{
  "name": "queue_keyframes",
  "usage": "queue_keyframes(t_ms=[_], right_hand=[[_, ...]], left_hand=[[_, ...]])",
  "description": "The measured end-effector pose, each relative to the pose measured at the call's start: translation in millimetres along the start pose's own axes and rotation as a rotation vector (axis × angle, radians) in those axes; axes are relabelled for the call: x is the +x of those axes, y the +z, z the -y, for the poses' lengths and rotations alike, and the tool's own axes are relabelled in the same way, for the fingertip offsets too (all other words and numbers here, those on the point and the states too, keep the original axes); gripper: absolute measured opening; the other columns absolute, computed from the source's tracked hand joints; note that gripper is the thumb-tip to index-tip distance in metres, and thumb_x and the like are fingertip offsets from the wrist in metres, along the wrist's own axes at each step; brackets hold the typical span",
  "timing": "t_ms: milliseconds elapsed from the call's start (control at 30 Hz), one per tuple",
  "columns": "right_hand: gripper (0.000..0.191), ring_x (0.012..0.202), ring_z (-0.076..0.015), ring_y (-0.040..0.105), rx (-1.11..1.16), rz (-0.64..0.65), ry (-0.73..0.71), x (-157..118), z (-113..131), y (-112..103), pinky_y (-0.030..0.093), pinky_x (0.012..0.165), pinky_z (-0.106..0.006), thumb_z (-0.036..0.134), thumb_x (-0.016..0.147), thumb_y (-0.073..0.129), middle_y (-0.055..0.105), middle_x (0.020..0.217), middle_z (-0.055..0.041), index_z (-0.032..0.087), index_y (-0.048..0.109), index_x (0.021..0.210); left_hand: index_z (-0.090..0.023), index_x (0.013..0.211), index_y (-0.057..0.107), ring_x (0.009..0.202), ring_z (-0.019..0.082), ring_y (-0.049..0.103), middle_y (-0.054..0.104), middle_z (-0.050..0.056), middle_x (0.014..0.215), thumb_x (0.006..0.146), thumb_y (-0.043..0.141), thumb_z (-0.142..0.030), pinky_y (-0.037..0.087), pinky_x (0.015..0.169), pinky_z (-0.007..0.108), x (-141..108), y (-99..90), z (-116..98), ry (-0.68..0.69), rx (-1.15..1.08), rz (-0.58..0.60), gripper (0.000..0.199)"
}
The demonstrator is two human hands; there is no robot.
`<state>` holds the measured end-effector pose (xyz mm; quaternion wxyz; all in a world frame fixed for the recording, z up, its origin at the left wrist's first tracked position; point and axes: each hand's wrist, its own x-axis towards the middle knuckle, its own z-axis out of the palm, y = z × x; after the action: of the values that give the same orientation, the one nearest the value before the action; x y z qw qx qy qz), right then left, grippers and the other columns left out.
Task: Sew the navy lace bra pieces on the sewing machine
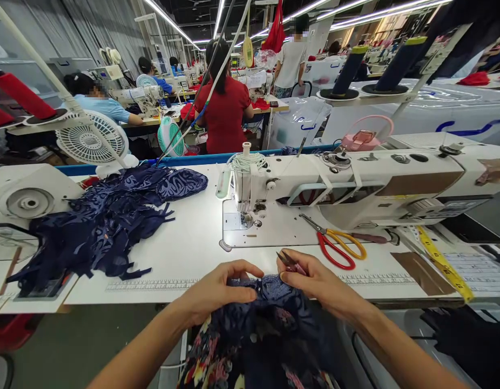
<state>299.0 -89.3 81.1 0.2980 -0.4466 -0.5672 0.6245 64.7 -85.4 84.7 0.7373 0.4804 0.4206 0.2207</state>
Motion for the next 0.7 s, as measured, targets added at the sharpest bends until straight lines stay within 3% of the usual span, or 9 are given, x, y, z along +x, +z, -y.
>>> queue_keyframes(t_ms=[67,167,533,600,700], right_hand=[[0.016,0.062,-0.0092,0.031,-0.091,0.023,-0.023,2,4,-7,0.027,0.054,-0.022,0.030,0.086,0.059,0.037,0.072,0.0046,0.019,0.049,0.079],[0.013,0.064,-0.0101,0.032,-0.162,0.027,-0.016,2,6,-10,0.029,0.057,-0.023,0.031,0.088,0.057,0.038,0.073,0.0043,0.020,0.050,0.083],[0.014,0.065,-0.0102,0.037,-0.146,-0.051,-0.038,7,-4,-6,0.032,0.060,-0.022,0.031,0.084,0.060,0.042,0.073,0.0043,0.020,0.053,0.080],[0.016,0.063,-0.0099,0.037,-0.132,-0.052,-0.009,8,-6,-7,0.031,0.057,-0.022,0.035,0.084,0.061,0.042,0.071,0.0047,0.020,0.057,0.086],[0.032,0.063,-0.0106,0.041,-0.126,-0.017,0.050,10,-10,-6,0.032,0.056,-0.023,0.041,0.081,0.067,0.047,0.071,0.0038,0.019,0.063,0.103]], left_hand=[[-0.019,0.104,0.070,0.085,0.017,0.057,0.062,0.006,0.099,0.070,0.078,-0.030,0.043,0.077,0.027,3,-1.5,-2,-0.057,-0.061,0.064,0.037],[-0.016,0.102,0.071,0.079,0.017,0.059,0.066,0.007,0.093,0.069,0.080,-0.031,0.045,0.076,0.029,7,0.8,3,-0.094,-0.149,0.049,0.037],[-0.016,0.092,0.071,0.075,0.014,0.056,0.063,0.003,0.083,0.075,0.076,-0.039,0.042,0.069,0.024,12,4.4,16,0.026,-0.073,-0.098,0.029],[-0.016,0.088,0.071,0.073,0.013,0.055,0.063,0.003,0.082,0.076,0.075,-0.042,0.042,0.066,0.024,12,6.7,16,0.041,-0.051,-0.144,0.029],[-0.015,0.085,0.069,0.069,0.014,0.056,0.064,0.003,0.080,0.078,0.071,-0.045,0.043,0.063,0.024,11,9.1,17,0.053,-0.011,-0.182,0.031]])
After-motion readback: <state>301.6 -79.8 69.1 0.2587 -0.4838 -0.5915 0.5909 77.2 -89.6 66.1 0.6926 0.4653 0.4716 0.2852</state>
